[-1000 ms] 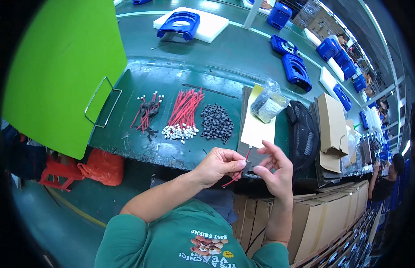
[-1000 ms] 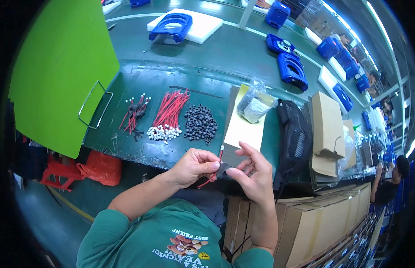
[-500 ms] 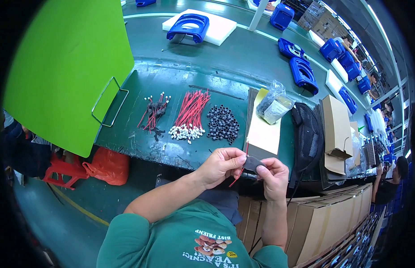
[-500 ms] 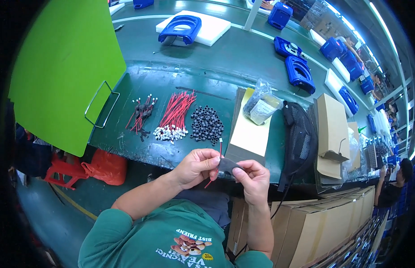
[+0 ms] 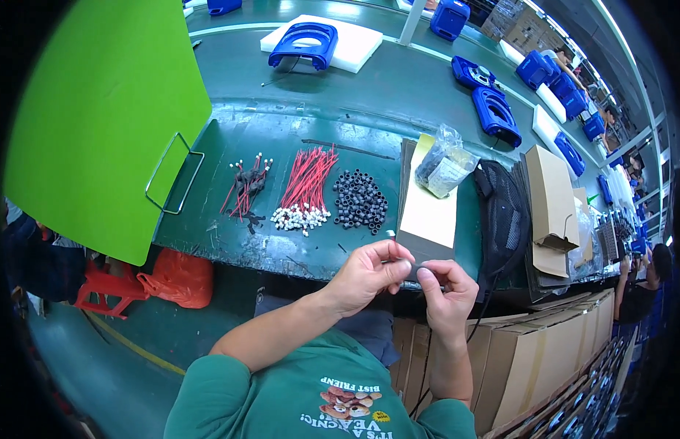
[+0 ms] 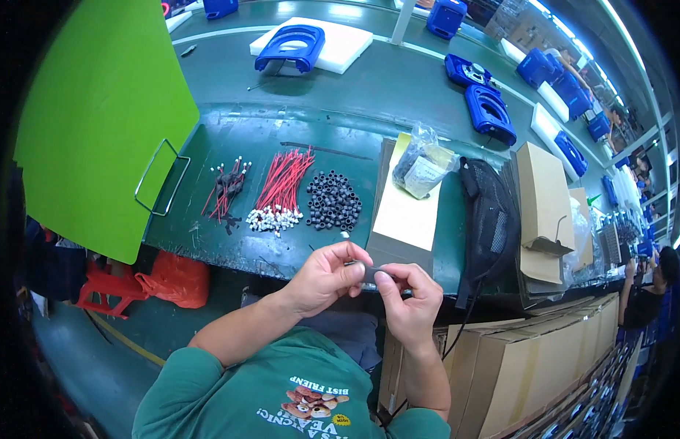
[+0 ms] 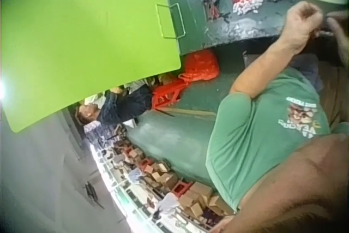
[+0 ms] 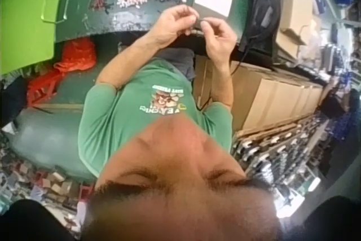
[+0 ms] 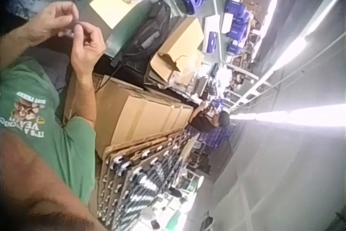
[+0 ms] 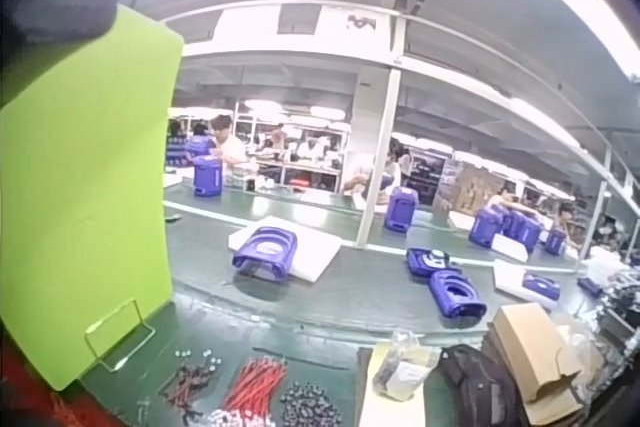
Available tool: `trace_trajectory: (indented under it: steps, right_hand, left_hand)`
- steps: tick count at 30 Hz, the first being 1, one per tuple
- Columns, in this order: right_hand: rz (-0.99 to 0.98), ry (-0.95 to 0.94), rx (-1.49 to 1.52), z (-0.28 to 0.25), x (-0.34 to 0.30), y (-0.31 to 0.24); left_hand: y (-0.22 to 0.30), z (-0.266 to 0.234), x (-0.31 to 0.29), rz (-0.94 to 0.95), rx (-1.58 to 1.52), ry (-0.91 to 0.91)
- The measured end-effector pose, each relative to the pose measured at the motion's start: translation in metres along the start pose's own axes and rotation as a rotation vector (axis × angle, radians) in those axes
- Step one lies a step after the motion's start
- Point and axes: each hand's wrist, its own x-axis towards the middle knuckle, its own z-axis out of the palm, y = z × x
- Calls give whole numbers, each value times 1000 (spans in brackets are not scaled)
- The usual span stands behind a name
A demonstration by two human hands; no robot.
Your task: The person assembles small electrical wire components by hand at a factory workbench, creating assembled parts.
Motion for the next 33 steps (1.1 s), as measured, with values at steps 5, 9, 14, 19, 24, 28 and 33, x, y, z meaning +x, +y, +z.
trace_trajectory:
  steps: [5, 9, 14, 19, 24, 28, 33]
  right_hand:
    - [-54, 14, -20, 1, 0, 0]
    - [-59, 30, -20, 5, 2, -1]
    - [-41, 53, 16, 11, 4, 1]
    - [-74, 63, 5, 18, 7, -2]
    - [-76, 40, -31, 18, 8, -6]
    - [-86, 42, -21, 20, 8, -5]
    - [-74, 14, -38, 20, 8, -10]
  left_hand:
    - [5, -1, -1, 26, 219, 29]
    - [0, -6, 0, 100, 158, 90]
    - [-4, -5, 1, 153, 177, 70]
    - [-10, -10, 1, 206, 266, 52]
    - [-8, -5, -1, 187, 171, 140]
    - [-7, -3, -2, 187, 43, 143]
    - [-4, -5, -3, 176, 177, 101]
